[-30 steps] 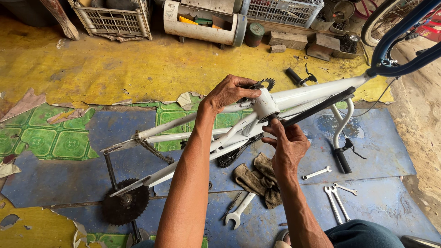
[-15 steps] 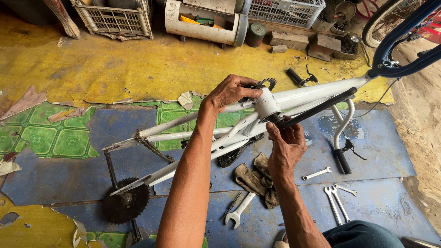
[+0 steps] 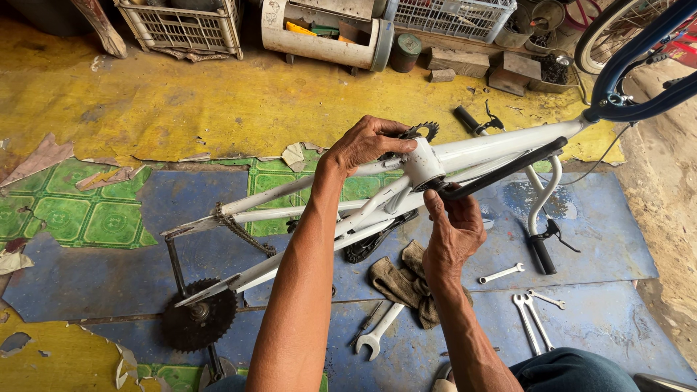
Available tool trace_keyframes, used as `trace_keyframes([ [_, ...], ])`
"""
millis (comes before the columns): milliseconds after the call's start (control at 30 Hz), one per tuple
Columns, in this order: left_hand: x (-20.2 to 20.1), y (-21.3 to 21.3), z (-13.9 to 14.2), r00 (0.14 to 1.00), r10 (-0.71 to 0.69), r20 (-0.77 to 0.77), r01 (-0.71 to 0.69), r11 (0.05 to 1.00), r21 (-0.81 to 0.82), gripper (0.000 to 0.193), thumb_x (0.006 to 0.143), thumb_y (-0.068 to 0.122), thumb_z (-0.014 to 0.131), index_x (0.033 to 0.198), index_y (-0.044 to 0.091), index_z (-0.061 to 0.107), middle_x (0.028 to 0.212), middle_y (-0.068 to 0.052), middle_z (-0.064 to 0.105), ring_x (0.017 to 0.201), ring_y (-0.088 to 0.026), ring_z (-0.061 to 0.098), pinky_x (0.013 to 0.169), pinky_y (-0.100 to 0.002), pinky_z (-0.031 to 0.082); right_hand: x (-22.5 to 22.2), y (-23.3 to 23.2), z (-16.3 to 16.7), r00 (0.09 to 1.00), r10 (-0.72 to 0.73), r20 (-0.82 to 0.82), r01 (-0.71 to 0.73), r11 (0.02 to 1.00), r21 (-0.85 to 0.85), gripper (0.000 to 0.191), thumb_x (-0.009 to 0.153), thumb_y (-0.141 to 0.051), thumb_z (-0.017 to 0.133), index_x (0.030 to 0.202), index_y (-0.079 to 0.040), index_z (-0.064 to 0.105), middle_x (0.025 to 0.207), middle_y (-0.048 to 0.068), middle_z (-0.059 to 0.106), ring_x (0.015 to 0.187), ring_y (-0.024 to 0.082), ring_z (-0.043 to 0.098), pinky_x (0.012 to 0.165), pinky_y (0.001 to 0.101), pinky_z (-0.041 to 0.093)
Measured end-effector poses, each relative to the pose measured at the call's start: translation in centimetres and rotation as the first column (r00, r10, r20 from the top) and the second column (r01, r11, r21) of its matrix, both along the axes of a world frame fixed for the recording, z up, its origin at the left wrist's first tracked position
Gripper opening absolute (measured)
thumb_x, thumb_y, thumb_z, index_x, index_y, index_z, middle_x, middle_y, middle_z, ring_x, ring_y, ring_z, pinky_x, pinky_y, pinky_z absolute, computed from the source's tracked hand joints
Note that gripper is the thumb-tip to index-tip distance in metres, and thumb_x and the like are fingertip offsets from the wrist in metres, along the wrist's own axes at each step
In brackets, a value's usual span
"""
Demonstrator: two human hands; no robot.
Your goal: The person removes the crankset from a white bicycle frame using a crank puller tool and wrenches. They then insert the crank arm back into the bottom bracket and tighten it by hand.
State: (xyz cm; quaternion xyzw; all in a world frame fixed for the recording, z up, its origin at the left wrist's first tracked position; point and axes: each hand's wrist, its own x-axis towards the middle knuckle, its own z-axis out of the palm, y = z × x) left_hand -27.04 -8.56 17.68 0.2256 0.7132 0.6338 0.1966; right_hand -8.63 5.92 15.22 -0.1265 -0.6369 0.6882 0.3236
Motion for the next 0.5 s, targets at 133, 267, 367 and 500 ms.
trace_keyframes([
  [133,-0.01,0.00,-0.01,1.000,-0.014,0.004,0.014,1.000,0.015,0.056,0.074,0.038,0.081,0.116,0.001,0.078,0.108,-0.014,0.079,0.100,-0.021,0.071,0.092,-0.031,0.053,0.02,-0.19,0.18,0.999,0.001,-0.034,0.001,0.999,0.042,0.035,0.089,-0.019,0.083,0.117,-0.003,0.068,0.102,0.004,0.073,0.090,0.008,0.067,0.067,0.0240,0.054],
  [267,-0.03,0.03,-0.04,1.000,-0.005,0.000,0.005,1.000,0.009,0.057,0.072,0.037,0.082,0.117,0.001,0.077,0.109,-0.014,0.079,0.100,-0.020,0.072,0.092,-0.031,0.052,0.00,-0.12,0.56,0.998,0.044,-0.040,-0.046,0.998,-0.033,0.035,0.088,-0.015,0.082,0.117,-0.002,0.066,0.103,0.008,0.072,0.086,0.009,0.068,0.061,0.0236,0.057],
  [367,-0.07,0.11,-0.08,1.000,-0.004,0.013,0.004,1.000,0.015,0.058,0.073,0.037,0.081,0.118,0.002,0.076,0.110,-0.014,0.079,0.101,-0.020,0.072,0.093,-0.030,0.052,-0.04,0.05,0.64,0.996,0.078,-0.044,-0.084,0.987,-0.134,0.035,0.086,-0.011,0.082,0.115,-0.002,0.064,0.102,0.009,0.073,0.085,0.010,0.071,0.056,0.0231,0.058],
  [500,-0.10,0.09,-0.14,1.000,0.003,0.007,-0.003,1.000,0.000,0.058,0.072,0.037,0.081,0.118,0.001,0.077,0.110,-0.015,0.079,0.101,-0.021,0.072,0.092,-0.030,0.053,-0.36,0.31,0.13,0.994,0.080,-0.073,-0.089,0.988,-0.124,0.034,0.086,-0.007,0.083,0.114,0.000,0.065,0.103,0.009,0.073,0.085,0.011,0.071,0.059,0.0240,0.058],
])
